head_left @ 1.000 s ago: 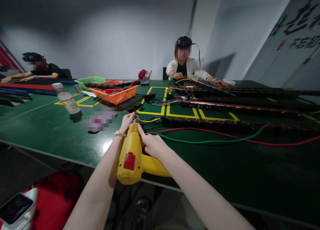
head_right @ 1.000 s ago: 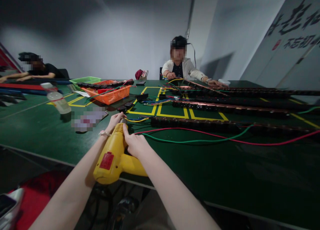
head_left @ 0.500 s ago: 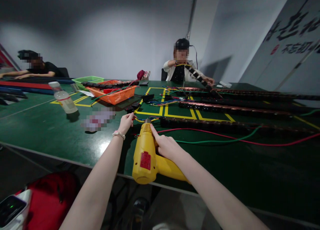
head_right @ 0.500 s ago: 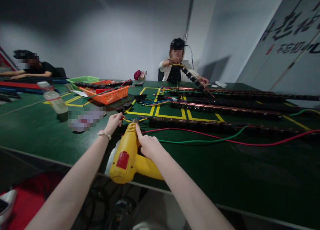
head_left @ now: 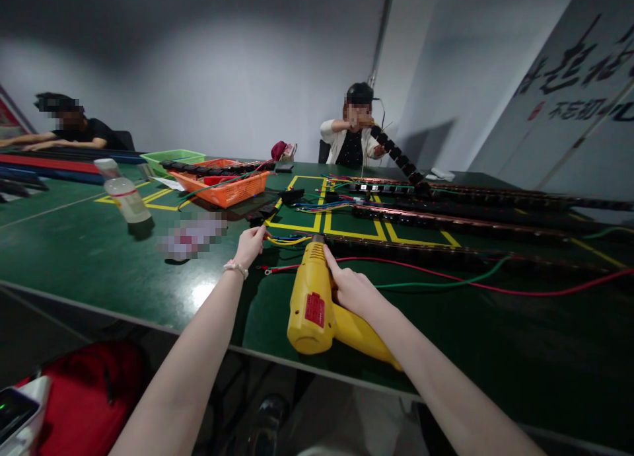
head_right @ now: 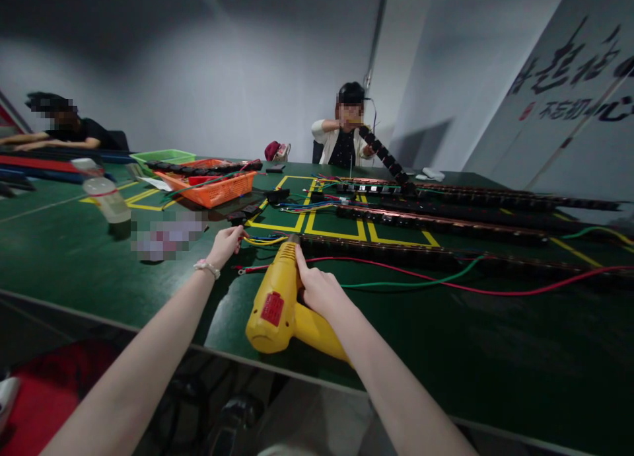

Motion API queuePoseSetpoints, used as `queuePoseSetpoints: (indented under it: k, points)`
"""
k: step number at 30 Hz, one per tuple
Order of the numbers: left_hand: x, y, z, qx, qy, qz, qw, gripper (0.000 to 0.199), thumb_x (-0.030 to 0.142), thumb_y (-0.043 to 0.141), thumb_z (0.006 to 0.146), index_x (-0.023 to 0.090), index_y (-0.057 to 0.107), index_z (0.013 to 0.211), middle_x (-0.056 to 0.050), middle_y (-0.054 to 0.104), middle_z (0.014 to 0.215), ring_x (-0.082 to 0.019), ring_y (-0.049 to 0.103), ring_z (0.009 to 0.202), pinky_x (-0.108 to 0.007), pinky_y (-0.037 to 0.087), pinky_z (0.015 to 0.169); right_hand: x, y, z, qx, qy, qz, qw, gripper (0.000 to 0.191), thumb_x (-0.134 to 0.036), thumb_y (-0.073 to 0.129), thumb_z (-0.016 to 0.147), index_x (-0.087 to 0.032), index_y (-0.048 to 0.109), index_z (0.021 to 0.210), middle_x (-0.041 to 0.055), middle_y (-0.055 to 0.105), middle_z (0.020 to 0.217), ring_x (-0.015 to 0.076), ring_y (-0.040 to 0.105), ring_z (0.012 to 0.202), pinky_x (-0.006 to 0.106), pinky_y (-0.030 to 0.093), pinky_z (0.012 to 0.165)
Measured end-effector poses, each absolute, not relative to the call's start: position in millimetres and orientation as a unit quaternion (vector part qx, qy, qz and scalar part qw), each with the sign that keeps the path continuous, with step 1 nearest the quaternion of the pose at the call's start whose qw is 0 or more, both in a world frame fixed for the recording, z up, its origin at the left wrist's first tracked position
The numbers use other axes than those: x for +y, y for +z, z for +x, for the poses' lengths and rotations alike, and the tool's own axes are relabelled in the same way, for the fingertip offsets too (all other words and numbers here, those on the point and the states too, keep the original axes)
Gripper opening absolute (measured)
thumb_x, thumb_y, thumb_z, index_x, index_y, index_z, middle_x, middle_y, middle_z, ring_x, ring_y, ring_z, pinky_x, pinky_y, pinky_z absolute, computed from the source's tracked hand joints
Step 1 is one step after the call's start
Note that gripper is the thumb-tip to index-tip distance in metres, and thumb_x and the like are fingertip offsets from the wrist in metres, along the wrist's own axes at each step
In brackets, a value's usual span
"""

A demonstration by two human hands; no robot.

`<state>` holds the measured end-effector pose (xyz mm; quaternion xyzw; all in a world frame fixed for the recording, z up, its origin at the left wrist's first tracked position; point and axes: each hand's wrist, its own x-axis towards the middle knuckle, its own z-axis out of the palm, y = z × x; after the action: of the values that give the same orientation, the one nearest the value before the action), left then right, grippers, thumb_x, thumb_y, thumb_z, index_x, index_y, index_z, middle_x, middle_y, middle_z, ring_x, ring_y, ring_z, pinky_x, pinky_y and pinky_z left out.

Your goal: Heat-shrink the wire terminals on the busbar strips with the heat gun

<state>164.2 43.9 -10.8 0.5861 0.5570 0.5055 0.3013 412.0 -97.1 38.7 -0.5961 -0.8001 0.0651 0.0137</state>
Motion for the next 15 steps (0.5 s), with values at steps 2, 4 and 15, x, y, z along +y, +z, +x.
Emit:
queuePoseSetpoints:
  k: [2,4,15]
  points:
    - [43.7,-10.8,164.6,0.559,0.504,0.588,0.296,0.038,0.045,0.043,0.078,0.015,0.062,0.064,0.005,0.039,0.04,-0.009,0.04,0.033,-0.021,0.03,0.038,-97.3,38.4,411.1,-0.805,0.059,-0.59,0.01,0.088,-0.012,0.041,0.08,-0.015,-0.02,0.143,0.0149,0.064,0.104,0.0257,0.064,0.089,0.032,0.04,0.072]
    - [44.4,-11.5,164.7,0.561,0.504,0.59,0.289,0.038,0.045,0.043,0.078,0.015,0.062,0.064,0.004,0.04,0.04,-0.009,0.04,0.034,-0.021,0.031,0.039,-97.7,37.6,409.5,-0.812,0.054,-0.581,0.01,0.089,-0.011,0.041,0.079,-0.015,-0.021,0.143,0.0151,0.064,0.103,0.0259,0.064,0.089,0.032,0.04,0.07]
    - [45.9,-14.0,165.6,0.565,0.516,0.584,0.27,0.037,0.046,0.042,0.078,0.017,0.056,0.06,0.003,0.042,0.042,-0.01,0.04,0.037,-0.022,0.031,0.041,-99.9,40.5,373.5,-0.846,0.051,-0.53,0.01,0.091,-0.01,0.042,0.075,-0.015,-0.017,0.144,0.0141,0.066,0.105,0.0256,0.064,0.092,0.032,0.04,0.071]
